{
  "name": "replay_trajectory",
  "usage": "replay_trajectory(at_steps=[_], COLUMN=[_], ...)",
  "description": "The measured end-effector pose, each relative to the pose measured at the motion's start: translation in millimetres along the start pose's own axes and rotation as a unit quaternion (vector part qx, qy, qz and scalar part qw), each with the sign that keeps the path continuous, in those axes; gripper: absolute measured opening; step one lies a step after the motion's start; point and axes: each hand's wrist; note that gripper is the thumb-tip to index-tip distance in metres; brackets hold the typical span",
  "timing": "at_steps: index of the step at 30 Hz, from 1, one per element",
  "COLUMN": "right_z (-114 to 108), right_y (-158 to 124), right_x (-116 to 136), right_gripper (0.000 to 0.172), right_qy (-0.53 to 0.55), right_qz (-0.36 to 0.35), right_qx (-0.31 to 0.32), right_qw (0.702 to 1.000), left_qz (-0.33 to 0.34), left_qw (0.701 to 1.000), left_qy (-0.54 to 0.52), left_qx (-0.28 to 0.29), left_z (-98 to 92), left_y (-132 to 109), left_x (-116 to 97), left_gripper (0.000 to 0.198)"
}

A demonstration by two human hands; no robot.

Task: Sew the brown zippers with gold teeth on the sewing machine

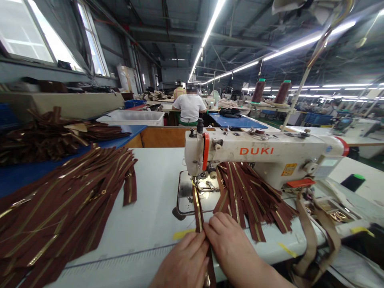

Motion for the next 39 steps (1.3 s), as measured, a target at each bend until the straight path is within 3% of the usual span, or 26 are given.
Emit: replay_trajectory(at_steps=[5,9,15,17,23,39], right_z=[0.0,0.9,-3.5,-5.9,-12.8,-16.4], right_y=[2.0,2.7,3.5,2.3,-2.7,-1.5], right_x=[-1.5,-1.5,-0.7,-2.0,-8.6,-13.1], right_gripper=[0.008,0.013,0.012,0.014,0.023,0.021], right_qy=[-0.032,-0.046,-0.071,-0.065,-0.025,-0.032], right_qz=[-0.031,-0.038,-0.049,-0.050,-0.043,-0.070], right_qx=[-0.002,-0.004,0.004,0.014,0.035,0.063], right_qw=[0.999,0.998,0.996,0.997,0.998,0.995], left_qz=[0.021,-0.031,-0.005,0.006,0.020,0.008], left_qw=[0.998,0.995,0.996,0.995,0.996,0.995], left_qy=[-0.054,-0.095,-0.015,-0.005,0.005,-0.054], left_qx=[-0.016,-0.021,0.090,0.103,0.083,0.087], left_z=[-5.6,-11.5,-14.5,-13.8,-12.9,-12.2], left_y=[-2.4,7.1,24.0,23.2,19.0,16.9], left_x=[7.4,22.2,49.5,53.8,55.3,56.1], left_gripper=[0.034,0.031,0.024,0.022,0.024,0.027])
Point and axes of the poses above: each hand's wrist, its own y-axis towards the middle knuckle, its own z-axis out of the palm, x = y × z, and after that the axes turned 8 degrees about x, right-handed
